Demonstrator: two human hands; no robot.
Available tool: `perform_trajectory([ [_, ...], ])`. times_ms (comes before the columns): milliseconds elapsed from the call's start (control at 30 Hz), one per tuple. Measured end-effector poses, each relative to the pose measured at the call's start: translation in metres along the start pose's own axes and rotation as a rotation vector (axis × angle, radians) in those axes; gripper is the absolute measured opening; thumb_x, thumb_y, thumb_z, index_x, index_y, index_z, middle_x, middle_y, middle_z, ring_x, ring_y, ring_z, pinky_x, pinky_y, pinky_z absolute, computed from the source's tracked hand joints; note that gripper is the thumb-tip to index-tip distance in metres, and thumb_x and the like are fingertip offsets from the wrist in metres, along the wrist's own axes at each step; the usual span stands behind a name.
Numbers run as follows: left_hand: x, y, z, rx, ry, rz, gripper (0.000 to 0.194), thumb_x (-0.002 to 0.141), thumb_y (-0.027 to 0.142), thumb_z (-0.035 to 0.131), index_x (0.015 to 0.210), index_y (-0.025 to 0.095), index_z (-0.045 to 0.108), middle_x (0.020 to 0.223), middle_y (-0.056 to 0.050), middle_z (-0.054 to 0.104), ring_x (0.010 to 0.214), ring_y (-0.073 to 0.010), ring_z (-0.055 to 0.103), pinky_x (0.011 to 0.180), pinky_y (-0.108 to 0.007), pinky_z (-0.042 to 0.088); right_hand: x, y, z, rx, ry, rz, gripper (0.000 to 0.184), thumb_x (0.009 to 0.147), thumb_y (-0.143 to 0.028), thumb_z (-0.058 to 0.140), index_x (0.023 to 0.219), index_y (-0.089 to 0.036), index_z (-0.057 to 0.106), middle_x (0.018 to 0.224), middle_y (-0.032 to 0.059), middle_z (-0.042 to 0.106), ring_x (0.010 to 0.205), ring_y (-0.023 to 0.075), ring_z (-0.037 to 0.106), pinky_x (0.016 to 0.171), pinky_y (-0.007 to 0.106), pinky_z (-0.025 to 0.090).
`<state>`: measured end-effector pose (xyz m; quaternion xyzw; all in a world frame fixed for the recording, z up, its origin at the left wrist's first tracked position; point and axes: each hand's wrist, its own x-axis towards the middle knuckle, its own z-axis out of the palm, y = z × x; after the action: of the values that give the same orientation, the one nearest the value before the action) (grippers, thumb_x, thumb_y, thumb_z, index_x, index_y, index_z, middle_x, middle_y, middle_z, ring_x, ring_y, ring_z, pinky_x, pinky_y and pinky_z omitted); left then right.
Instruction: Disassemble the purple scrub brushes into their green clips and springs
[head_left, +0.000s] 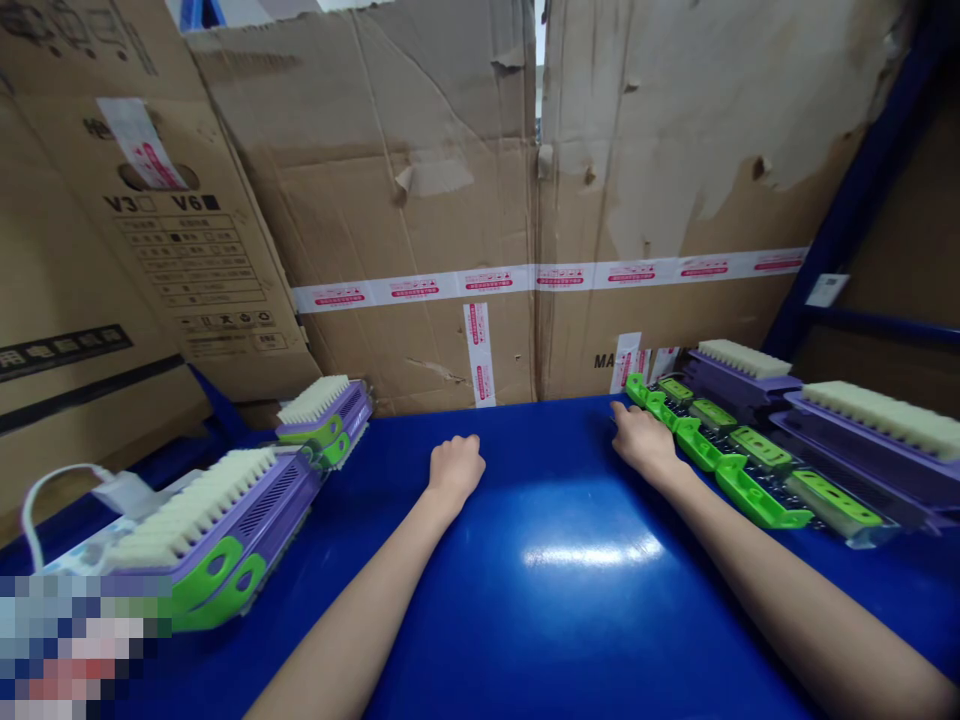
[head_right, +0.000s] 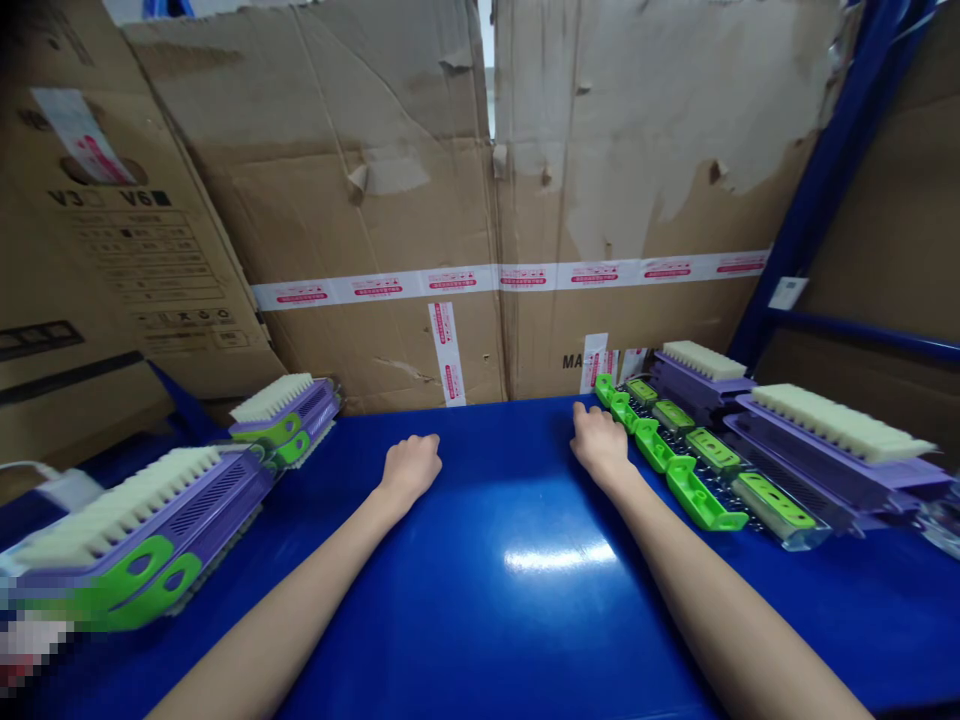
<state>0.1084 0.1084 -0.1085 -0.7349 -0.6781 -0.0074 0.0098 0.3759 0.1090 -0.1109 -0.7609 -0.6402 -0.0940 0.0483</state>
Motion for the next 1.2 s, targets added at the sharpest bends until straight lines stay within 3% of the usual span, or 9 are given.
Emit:
perform_trajectory([
  [167, 0.003, -0.002, 0.004, 0.027, 0.071, 0.013, 0.032, 0.079, 0.008, 0.039, 0.096, 0.016, 0.064, 0.094, -0.015, 0.067, 0.092, -0.0282, 0.065, 0.072, -0.036, 0.047, 0.001, 0.001, 0.002, -0.004, -0.005, -0.019, 0.046, 0.081, -0.011, 0.045, 0.126, -0.012, 0.046, 0.106, 0.0168, 0.058, 0.098, 0.0281, 0.057, 0.07, 0.033, 0.044],
  [300, 0.003, -0.002, 0.005, 0.034, 0.086, 0.016, 0.031, 0.078, 0.008, 0.04, 0.095, 0.016, 0.065, 0.093, -0.015, 0.068, 0.089, -0.0281, 0.065, 0.071, -0.035, 0.047, -0.003, -0.004, -0.001, -0.026, 0.092, -0.024, 0.04, 0.086, -0.018, 0.04, 0.125, -0.011, 0.049, 0.105, 0.0187, 0.059, 0.101, 0.0318, 0.055, 0.077, 0.041, 0.044],
  [433, 0.004, -0.002, 0.005, 0.035, 0.085, 0.015, 0.031, 0.078, 0.008, 0.04, 0.095, 0.016, 0.065, 0.093, -0.015, 0.068, 0.09, -0.0277, 0.065, 0.071, -0.035, 0.047, -0.008, -0.018, 0.0, 0.077, 0.166, -0.179, 0.047, 0.091, -0.03, 0.034, 0.133, -0.011, 0.045, 0.12, 0.0195, 0.056, 0.112, 0.0328, 0.049, 0.088, 0.045, 0.041],
  [567, 0.004, -0.002, 0.005, 0.036, 0.076, 0.001, 0.031, 0.079, 0.009, 0.042, 0.098, 0.017, 0.065, 0.095, -0.015, 0.068, 0.091, -0.0262, 0.065, 0.075, -0.035, 0.047, -0.016, -0.036, 0.009, 0.28, 0.047, -0.428, 0.059, 0.092, -0.043, 0.033, 0.143, -0.014, 0.035, 0.142, 0.0163, 0.041, 0.13, 0.0292, 0.036, 0.104, 0.044, 0.032],
  [633, 0.004, -0.001, 0.005, 0.035, 0.07, -0.005, 0.031, 0.08, 0.01, 0.042, 0.099, 0.017, 0.065, 0.095, -0.015, 0.067, 0.092, -0.0255, 0.065, 0.076, -0.035, 0.047, -0.019, -0.041, 0.012, 0.325, -0.05, -0.472, 0.06, 0.092, -0.046, 0.032, 0.144, -0.015, 0.033, 0.146, 0.015, 0.036, 0.135, 0.0283, 0.031, 0.109, 0.045, 0.025],
  [800, 0.003, -0.001, 0.004, 0.031, 0.064, -0.014, 0.03, 0.081, 0.012, 0.043, 0.101, 0.017, 0.065, 0.097, -0.015, 0.067, 0.093, -0.0252, 0.064, 0.077, -0.034, 0.046, -0.021, -0.042, 0.012, 0.341, -0.145, -0.459, 0.061, 0.093, -0.048, 0.03, 0.144, -0.015, 0.034, 0.149, 0.0147, 0.03, 0.139, 0.0275, 0.024, 0.113, 0.044, 0.019],
  [1200, 0.003, -0.001, 0.004, 0.037, 0.058, -0.013, 0.03, 0.081, 0.011, 0.042, 0.1, 0.018, 0.065, 0.097, -0.014, 0.067, 0.093, -0.0252, 0.064, 0.076, -0.034, 0.046, -0.021, -0.042, 0.011, 0.323, -0.148, -0.465, 0.059, 0.094, -0.048, 0.03, 0.142, -0.015, 0.038, 0.149, 0.0157, 0.03, 0.139, 0.0288, 0.024, 0.113, 0.046, 0.018],
])
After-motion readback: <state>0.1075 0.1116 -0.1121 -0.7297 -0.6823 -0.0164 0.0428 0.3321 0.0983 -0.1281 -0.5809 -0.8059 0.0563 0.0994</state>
